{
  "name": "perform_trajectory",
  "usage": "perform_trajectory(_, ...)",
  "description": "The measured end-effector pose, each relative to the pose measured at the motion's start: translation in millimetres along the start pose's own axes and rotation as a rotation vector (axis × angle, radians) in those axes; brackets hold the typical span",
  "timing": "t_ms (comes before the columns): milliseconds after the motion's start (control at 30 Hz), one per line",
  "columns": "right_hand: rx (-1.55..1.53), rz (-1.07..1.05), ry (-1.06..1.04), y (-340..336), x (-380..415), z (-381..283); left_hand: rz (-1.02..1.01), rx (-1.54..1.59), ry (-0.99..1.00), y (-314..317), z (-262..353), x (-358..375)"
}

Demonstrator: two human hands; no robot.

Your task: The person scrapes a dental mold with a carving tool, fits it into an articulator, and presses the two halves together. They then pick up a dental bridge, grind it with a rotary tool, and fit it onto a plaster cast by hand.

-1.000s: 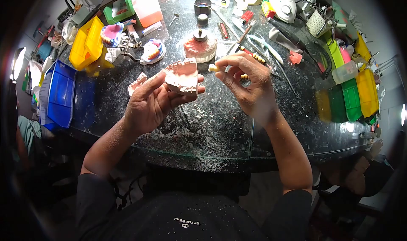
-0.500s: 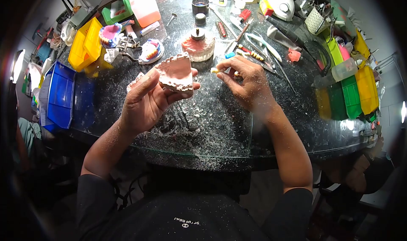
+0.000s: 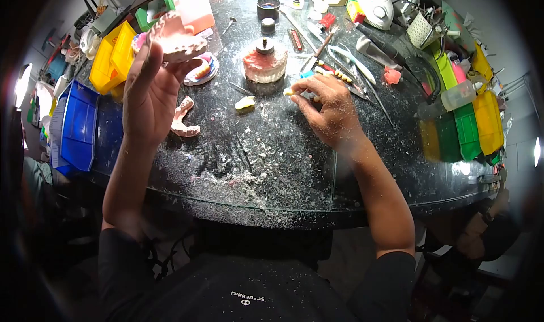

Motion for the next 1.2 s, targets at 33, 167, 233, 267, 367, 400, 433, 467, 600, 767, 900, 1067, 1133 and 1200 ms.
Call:
perform_trajectory(33, 0.085, 0.005, -0.061, 0, -2, -4, -0.024, 0.017, -0.01, 3, 0, -2)
perform_trajectory(167, 0.212, -0.005, -0.195, 6, -8, -20, -0.061, 0.06, -0.049, 4, -14, -4)
perform_trajectory(233, 0.125, -0.044, -0.229, 17, -15, -36, -0.06, 0.076, -0.084, 1, -26, 5)
perform_trajectory(267, 0.16, -0.092, -0.248, 24, -19, -45, -0.049, 0.059, -0.113, -2, -30, 9)
perform_trajectory(367, 0.178, -0.153, -0.344, 44, -25, -50, -0.115, 0.119, -0.169, 0, -34, 8)
perform_trajectory(400, 0.194, -0.147, -0.351, 48, -25, -47, -0.118, 0.13, -0.18, 1, -36, 8)
perform_trajectory(433, 0.211, -0.14, -0.361, 52, -24, -43, -0.121, 0.14, -0.19, 2, -38, 10)
perform_trajectory(467, 0.227, -0.132, -0.373, 54, -26, -41, -0.123, 0.148, -0.197, 1, -39, 10)
perform_trajectory(600, -0.001, 0.029, -0.262, 33, -24, -39, -0.163, 0.159, -0.244, 0, -45, 12)
perform_trajectory(767, -0.714, 0.057, 0.36, 7, -10, -21, -0.143, 0.108, -0.359, 5, -50, 13)
perform_trajectory(900, -0.92, 0.088, 0.326, 7, -6, -12, -0.216, -0.064, -0.62, 11, -69, 19)
perform_trajectory(1067, -1.038, 0.114, 0.333, 10, -5, -21, -0.19, -0.317, -0.718, 14, -76, 28)
perform_trajectory(1133, -0.939, 0.079, 0.355, 13, -1, -18, -0.191, -0.543, -0.694, 14, -71, 28)
perform_trajectory(1200, -0.917, 0.067, 0.385, 18, 1, -17, -0.176, -0.775, -0.46, 15, -67, 25)
Point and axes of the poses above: each hand's wrist, its own x-axis away from the middle knuckle, its own y-axis out of the palm, z = x × y, the point moved 5 cm from there along -x, towards the middle knuckle, and after that the axes turned 11 degrees about -y, right-handed, at the moved point
